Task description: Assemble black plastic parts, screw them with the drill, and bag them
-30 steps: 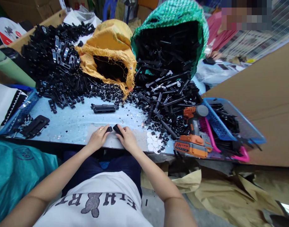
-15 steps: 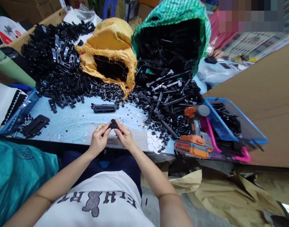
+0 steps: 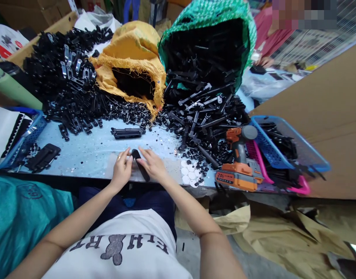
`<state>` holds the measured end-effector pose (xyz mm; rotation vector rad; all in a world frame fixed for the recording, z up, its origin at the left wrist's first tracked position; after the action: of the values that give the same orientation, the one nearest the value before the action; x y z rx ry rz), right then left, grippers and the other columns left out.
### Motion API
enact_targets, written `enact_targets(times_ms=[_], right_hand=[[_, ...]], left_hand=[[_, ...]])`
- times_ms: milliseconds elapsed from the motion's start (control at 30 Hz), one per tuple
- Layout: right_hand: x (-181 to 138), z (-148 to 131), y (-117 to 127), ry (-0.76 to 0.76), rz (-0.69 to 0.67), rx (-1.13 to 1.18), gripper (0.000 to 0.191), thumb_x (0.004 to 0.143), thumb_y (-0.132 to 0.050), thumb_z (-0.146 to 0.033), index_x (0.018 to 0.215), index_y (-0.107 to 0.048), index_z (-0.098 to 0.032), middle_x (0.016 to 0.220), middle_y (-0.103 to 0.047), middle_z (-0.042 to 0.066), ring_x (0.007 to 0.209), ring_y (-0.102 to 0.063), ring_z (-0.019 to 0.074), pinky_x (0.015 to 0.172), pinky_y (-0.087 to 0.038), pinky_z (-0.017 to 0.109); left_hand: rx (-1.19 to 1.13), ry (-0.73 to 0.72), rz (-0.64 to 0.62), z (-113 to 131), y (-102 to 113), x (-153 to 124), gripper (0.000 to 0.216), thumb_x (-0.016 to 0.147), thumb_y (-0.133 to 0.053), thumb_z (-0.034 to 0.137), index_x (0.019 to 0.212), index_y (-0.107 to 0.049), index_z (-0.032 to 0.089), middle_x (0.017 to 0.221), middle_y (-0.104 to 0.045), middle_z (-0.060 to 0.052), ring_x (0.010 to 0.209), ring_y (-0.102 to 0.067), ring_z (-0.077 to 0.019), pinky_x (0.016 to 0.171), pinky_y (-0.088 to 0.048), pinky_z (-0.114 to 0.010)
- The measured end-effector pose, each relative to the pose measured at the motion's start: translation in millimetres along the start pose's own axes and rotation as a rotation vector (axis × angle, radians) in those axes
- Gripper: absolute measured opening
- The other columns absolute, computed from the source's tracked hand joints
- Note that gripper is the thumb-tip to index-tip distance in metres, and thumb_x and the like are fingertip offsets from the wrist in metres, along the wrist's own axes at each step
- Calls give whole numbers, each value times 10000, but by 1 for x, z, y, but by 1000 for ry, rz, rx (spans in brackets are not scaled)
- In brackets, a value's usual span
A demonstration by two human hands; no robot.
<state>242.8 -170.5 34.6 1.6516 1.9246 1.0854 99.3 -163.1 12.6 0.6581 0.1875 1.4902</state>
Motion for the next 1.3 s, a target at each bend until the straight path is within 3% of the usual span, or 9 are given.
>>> enact_targets(times_ms=[100,200,333,533,700,800,933,1133,1300], right_hand=[[8,1,55,-20,264,-123,440,925,-346,-407,1282,-487,-190,1084,-579,108,1001,-543,186,869,-456,340],[16,0,108,-54,491,-294,393,933,-322,-380,1149,-566,-161,1059,-587,112,998,-530,181,864,-441,330],[32,35,135,-264,509,-751,315,877,-434,-343,1007,-610,-116,1258,-487,149,1213,-362,264,989,-316,428],[41,115,122,-574,285,-1033,397,750,-491,-164,1104,-537,12,1429,-237,253,1348,-82,314,1055,-73,564],[27,82,129,-434,337,-872,346,800,-466,-209,1080,-568,-32,1295,-429,241,1227,-347,322,974,-289,487],[11,54,99,-181,-85,-619,331,891,-401,-319,1137,-541,-147,1070,-601,130,921,-565,215,752,-413,307],[-28,31,39,87,-623,-530,371,884,-411,-521,966,-587,-204,846,-649,44,704,-586,152,586,-327,229],[-35,28,21,72,-514,-724,456,909,-301,-555,947,-564,-186,822,-628,56,720,-575,156,540,-200,259],[-37,3,31,122,-404,-789,423,926,-301,-516,954,-572,-193,826,-607,72,740,-545,163,591,-217,278]], left_hand=[[294,-257,-276,6,-18,0,544,805,-462,105,1328,-424,250,1332,-421,-118,1258,-366,-296,1026,-291,-551],[470,-514,-503,12,-31,0,481,791,-446,38,1201,-541,271,1168,-561,-87,1200,-421,-281,1044,-99,-645],[667,-404,-425,14,-21,10,429,832,-373,31,1207,-535,162,916,-616,-117,937,-536,-250,969,-280,-552],[791,-243,-441,6,-15,6,364,854,-389,72,1182,-543,101,931,-607,-146,929,-517,-291,800,-373,-462],[586,-339,-525,1,-27,5,348,884,-471,237,1219,-499,146,993,-582,-108,946,-512,-242,798,-408,-361],[486,-380,-563,0,-29,8,312,909,-412,231,1197,-502,153,1019,-582,-92,958,-515,-222,834,-406,-348],[424,-381,-635,1,-30,10,330,912,-366,228,1214,-478,154,1110,-563,-100,1034,-506,-222,898,-382,-362],[430,-345,-626,7,-27,11,614,717,-577,616,1126,-487,167,1063,-570,-103,995,-528,-285,865,-397,-412],[380,-397,-543,6,-23,4,551,739,-589,560,1102,-462,165,1038,-569,-107,913,-570,-248,759,-444,-347]])
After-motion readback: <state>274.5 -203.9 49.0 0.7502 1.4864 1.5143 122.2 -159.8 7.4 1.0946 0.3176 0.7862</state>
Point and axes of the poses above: each hand's wrist, its own x-axis towards the middle knuckle, its own y-axis out of the back of the hand, z = x × y, the point moved 6 cm from there along x, towards the middle knuckle
